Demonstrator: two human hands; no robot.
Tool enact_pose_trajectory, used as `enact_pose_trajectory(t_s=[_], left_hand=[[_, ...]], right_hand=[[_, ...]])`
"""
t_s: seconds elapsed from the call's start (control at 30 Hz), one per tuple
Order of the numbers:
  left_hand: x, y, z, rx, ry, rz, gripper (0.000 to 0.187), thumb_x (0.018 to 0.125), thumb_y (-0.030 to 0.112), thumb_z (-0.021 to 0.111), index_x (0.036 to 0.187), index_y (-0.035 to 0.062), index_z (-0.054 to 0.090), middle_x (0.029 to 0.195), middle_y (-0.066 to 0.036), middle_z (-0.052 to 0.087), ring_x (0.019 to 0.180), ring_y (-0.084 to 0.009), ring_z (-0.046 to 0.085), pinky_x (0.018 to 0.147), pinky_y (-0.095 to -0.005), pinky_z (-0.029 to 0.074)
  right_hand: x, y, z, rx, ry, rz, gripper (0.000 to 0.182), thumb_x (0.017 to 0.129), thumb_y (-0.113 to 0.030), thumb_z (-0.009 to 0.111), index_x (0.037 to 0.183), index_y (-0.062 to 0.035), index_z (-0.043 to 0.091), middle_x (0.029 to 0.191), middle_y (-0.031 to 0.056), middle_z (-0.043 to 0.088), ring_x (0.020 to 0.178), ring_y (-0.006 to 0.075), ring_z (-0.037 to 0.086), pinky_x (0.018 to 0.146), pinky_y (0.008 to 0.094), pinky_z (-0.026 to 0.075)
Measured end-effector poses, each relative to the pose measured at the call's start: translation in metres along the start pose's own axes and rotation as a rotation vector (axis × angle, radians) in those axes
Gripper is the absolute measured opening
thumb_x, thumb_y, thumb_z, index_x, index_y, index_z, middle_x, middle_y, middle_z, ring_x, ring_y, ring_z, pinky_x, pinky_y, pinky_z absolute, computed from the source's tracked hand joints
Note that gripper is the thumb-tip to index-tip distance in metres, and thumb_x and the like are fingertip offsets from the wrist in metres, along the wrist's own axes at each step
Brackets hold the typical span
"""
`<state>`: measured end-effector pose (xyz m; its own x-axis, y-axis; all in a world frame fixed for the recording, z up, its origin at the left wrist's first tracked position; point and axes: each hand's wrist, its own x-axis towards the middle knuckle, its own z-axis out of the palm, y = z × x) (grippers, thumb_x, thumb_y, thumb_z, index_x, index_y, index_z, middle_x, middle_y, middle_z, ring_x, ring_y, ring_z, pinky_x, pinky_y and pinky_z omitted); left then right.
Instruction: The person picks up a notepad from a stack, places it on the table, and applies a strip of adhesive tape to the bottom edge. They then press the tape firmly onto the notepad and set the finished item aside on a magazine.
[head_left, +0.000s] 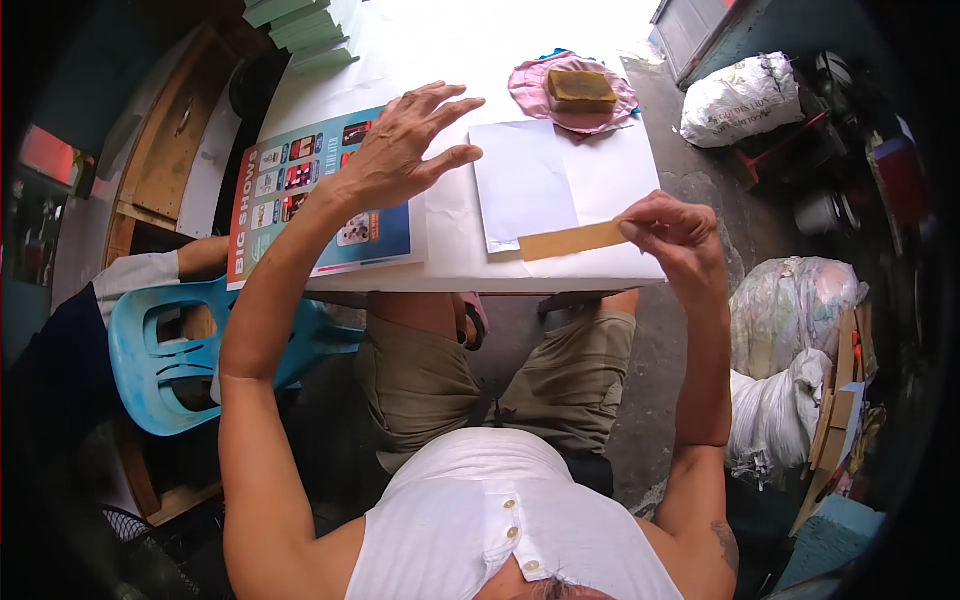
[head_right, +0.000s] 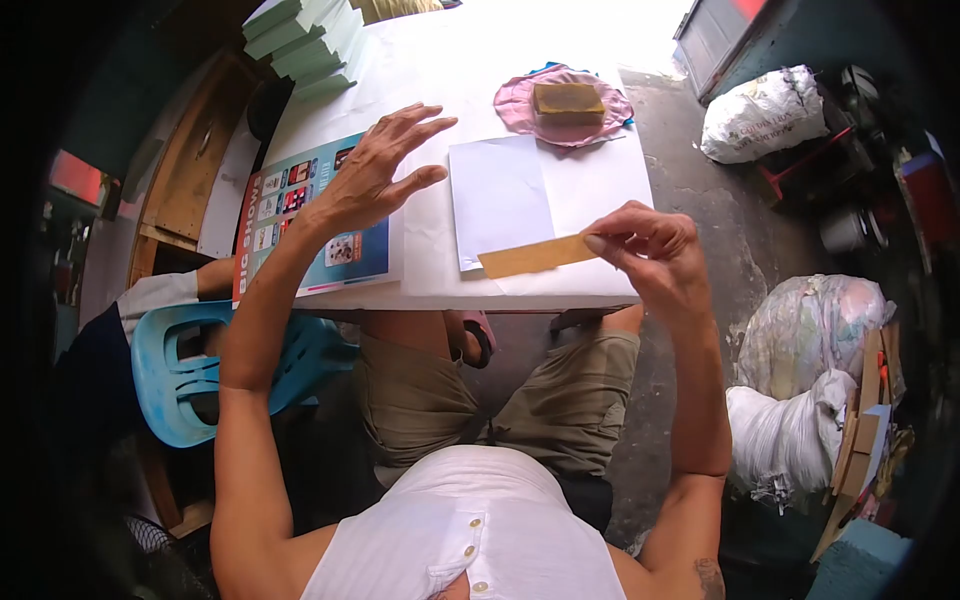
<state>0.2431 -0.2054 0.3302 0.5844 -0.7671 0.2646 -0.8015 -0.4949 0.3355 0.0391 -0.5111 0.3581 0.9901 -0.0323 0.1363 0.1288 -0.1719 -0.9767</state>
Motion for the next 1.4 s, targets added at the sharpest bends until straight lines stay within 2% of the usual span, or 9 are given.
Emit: enact_pose_trajectory(t_s=[0.17,0.4,0.53,0.63,0.67,0.77,0.87,1.0,1.4], left_hand=[[0.087,0.041,-0.006,-0.882,-0.071,-0.01,0.066,0.096,0.064,0.06,0.133,0.0097,0.066,0.117,-0.014,0.072,0.111,-0.0261,0.068,0.099,-0.046,0.052],[0.148,0.033,0.024,-0.889,0.014,-0.354,0.032,0.092,0.036,0.079,0.1,0.0056,0.076,0.083,-0.005,0.071,0.067,-0.0106,0.064,0.061,-0.0256,0.052],[0.16,0.017,0.038,-0.596,0.014,-0.507,0.032,0.09,0.036,0.079,0.103,0.0072,0.077,0.085,-0.006,0.071,0.074,-0.0138,0.067,0.062,-0.0303,0.053],[0.152,0.017,0.051,0.067,0.38,-0.205,0.037,0.089,0.044,0.078,0.105,0.011,0.077,0.089,-0.009,0.071,0.078,-0.0188,0.068,0.069,-0.0376,0.055],[0.15,0.02,0.051,-0.016,0.319,-0.164,0.052,0.085,0.057,0.077,0.119,0.0174,0.075,0.11,-0.016,0.068,0.106,-0.0276,0.065,0.086,-0.0468,0.053],[0.137,0.05,0.061,0.244,0.268,0.093,0.081,0.078,0.071,0.074,0.141,0.0221,0.063,0.138,-0.021,0.053,0.135,-0.036,0.045,0.102,-0.0554,0.044],[0.146,0.049,0.094,0.274,0.165,0.104,0.112,0.071,0.092,0.06,0.158,0.0231,0.04,0.16,-0.023,0.025,0.151,-0.0431,0.016,0.115,-0.0741,0.016],[0.156,0.053,0.107,0.241,0.048,0.032,0.123,0.067,0.099,0.051,0.158,0.0176,0.039,0.165,-0.023,0.016,0.156,-0.0432,0.001,0.114,-0.0792,0.005],[0.152,0.052,0.108,0.276,0.105,0.031,0.117,0.067,0.098,0.054,0.158,0.0257,0.042,0.167,-0.023,0.011,0.156,-0.0433,-0.001,0.11,-0.0836,0.002]], right_hand=[[0.074,-0.002,-0.029,-0.016,0.209,-0.117,0.015,0.089,-0.01,0.079,0.101,-0.0015,0.079,0.081,0.0038,0.074,0.072,0.0065,0.062,0.065,0.0215,0.049],[0.17,0.051,-0.059,-0.046,0.278,-0.002,0.033,0.085,-0.013,0.081,0.109,0.0073,0.071,0.088,0.0111,0.073,0.072,0.0108,0.066,0.062,0.0259,0.054],[0.192,0.084,-0.068,-0.163,0.319,0.062,0.042,0.079,-0.013,0.08,0.114,0.0085,0.067,0.091,0.0145,0.072,0.073,0.0158,0.067,0.062,0.0272,0.055],[0.19,0.094,-0.064,-0.078,0.355,0.086,0.044,0.08,-0.013,0.08,0.114,0.0099,0.064,0.09,0.0161,0.071,0.072,0.0166,0.067,0.061,0.0279,0.055],[0.189,0.096,-0.062,-0.07,0.362,0.068,0.045,0.08,-0.013,0.08,0.115,0.0104,0.064,0.091,0.0163,0.071,0.072,0.0168,0.067,0.061,0.0279,0.056],[0.183,0.098,-0.057,-0.036,0.373,0.044,0.049,0.08,-0.014,0.081,0.116,0.0118,0.062,0.092,0.0168,0.07,0.073,0.0174,0.068,0.06,0.0279,0.057],[0.181,0.096,-0.056,0.014,0.365,0.037,0.053,0.08,-0.016,0.083,0.117,0.0133,0.059,0.094,0.0173,0.07,0.074,0.0184,0.069,0.062,0.028,0.058],[0.178,0.103,-0.057,0.079,0.345,0.005,0.056,0.079,-0.017,0.084,0.118,0.0146,0.058,0.096,0.0178,0.07,0.075,0.0193,0.07,0.063,0.0283,0.059],[0.16,0.097,-0.053,0.007,0.559,-0.099,0.041,0.083,-0.001,0.078,0.118,0.0076,0.058,0.084,0.0127,0.071,0.072,0.0152,0.068,0.062,0.0255,0.057]])
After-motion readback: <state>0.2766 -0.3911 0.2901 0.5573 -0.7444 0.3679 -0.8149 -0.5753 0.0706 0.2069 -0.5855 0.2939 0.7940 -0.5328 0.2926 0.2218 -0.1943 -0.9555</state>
